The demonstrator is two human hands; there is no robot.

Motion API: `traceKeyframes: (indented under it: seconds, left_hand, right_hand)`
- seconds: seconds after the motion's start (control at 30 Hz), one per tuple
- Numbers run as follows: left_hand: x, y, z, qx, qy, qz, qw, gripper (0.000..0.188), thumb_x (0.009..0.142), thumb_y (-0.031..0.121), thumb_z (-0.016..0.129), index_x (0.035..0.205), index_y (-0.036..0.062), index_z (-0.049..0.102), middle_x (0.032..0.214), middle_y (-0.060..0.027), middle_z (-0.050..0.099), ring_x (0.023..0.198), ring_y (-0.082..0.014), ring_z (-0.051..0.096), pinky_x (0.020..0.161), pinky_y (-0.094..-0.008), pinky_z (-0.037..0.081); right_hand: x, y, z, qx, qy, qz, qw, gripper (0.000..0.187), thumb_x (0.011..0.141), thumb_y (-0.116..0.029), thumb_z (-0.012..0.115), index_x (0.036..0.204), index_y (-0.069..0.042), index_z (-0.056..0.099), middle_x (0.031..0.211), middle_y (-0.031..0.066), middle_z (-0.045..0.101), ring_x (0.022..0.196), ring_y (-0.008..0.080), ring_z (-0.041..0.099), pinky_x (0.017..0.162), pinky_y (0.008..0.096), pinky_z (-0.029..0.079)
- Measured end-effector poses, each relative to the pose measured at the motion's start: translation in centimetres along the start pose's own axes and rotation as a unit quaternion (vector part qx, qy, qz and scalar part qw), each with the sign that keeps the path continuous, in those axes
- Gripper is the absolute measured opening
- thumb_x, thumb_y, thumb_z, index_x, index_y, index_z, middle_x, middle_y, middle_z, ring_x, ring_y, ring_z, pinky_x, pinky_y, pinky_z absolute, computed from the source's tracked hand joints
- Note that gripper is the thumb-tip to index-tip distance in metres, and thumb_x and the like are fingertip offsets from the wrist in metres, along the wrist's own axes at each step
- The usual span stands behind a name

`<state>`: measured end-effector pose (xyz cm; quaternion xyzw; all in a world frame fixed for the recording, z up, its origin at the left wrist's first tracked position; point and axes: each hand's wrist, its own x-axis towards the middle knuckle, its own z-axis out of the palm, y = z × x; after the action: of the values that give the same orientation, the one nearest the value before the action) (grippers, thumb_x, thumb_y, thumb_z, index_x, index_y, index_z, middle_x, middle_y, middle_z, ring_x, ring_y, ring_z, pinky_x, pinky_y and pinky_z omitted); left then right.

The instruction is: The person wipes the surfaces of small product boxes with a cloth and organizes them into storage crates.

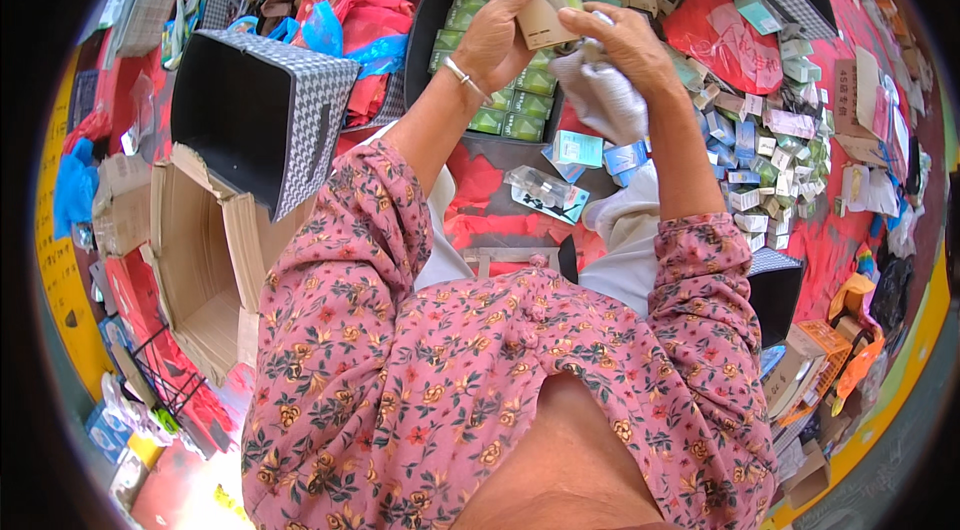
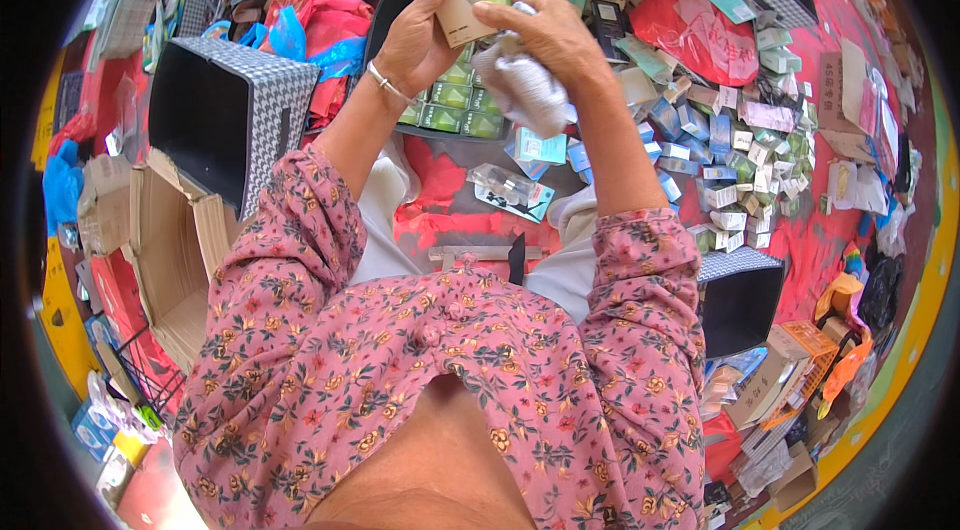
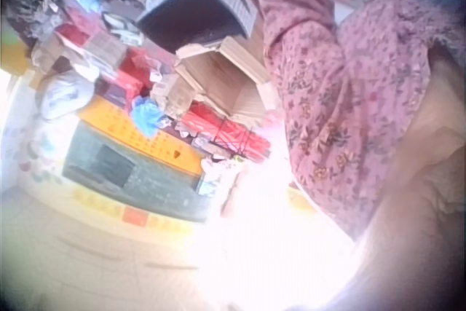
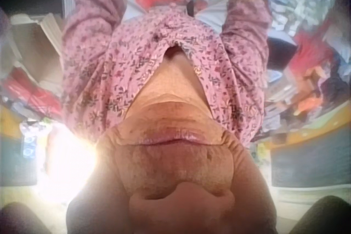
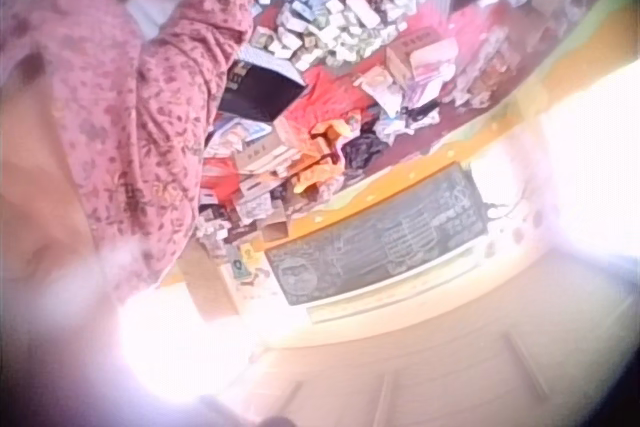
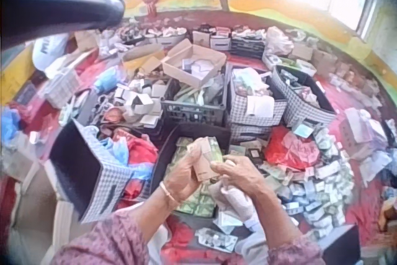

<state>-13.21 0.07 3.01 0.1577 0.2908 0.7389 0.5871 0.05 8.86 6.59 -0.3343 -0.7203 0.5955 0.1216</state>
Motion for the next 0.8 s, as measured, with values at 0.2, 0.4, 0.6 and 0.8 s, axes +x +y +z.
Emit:
traceKeyframes:
  seconds: [0.2,0.4,0.6,0.8]
  left_hand:
    - [-0.2,2.1,0.9,-0.018,-0.009,0.019,1.000,0.033,0.092,0.029,0.041,0.119,0.0101,0.040,0.111,-0.0042,0.050,0.108,-0.0177,0.046,0.094,-0.0328,0.037]
    - [0.8,4.3,-2.5,-0.010,0.087,0.095,0.992,0.070,0.086,0.036,0.049,0.136,0.0075,0.008,0.129,-0.0165,0.032,0.117,-0.0252,0.035,0.097,-0.0442,0.029]
    - [-0.3,6.5,-4.4,-0.087,0.217,0.109,0.966,0.053,0.080,0.019,0.056,0.123,0.0028,0.028,0.108,-0.0182,0.042,0.105,-0.0289,0.043,0.093,-0.0425,0.036]
    - [-0.9,6.6,-4.4,-0.047,0.251,0.016,0.967,0.028,0.084,0.015,0.049,0.106,-0.0019,0.046,0.102,-0.0126,0.051,0.093,-0.0215,0.053,0.080,-0.0322,0.047]
  right_hand:
    - [0.4,-1.5,1.0,-0.276,0.105,-0.196,0.935,0.049,0.064,-0.031,0.069,0.100,0.001,0.059,0.081,0.0076,0.063,0.073,0.0124,0.059,0.068,0.0275,0.047]
    - [3.6,0.3,-3.4,-0.081,0.147,-0.105,0.980,0.044,0.061,-0.028,0.068,0.096,-0.002,0.062,0.079,0.0097,0.064,0.068,0.0145,0.060,0.065,0.0282,0.048]
    - [10.2,6.9,-5.0,-0.267,0.159,-0.105,0.945,0.053,0.057,-0.032,0.067,0.102,-0.004,0.060,0.090,0.0168,0.063,0.084,0.0263,0.061,0.077,0.0326,0.046]
    - [18.4,11.3,-0.6,-0.409,0.156,-0.018,0.899,0.055,0.063,-0.028,0.062,0.115,-0.013,0.051,0.103,0.0157,0.059,0.098,0.0301,0.055,0.082,0.0388,0.045]
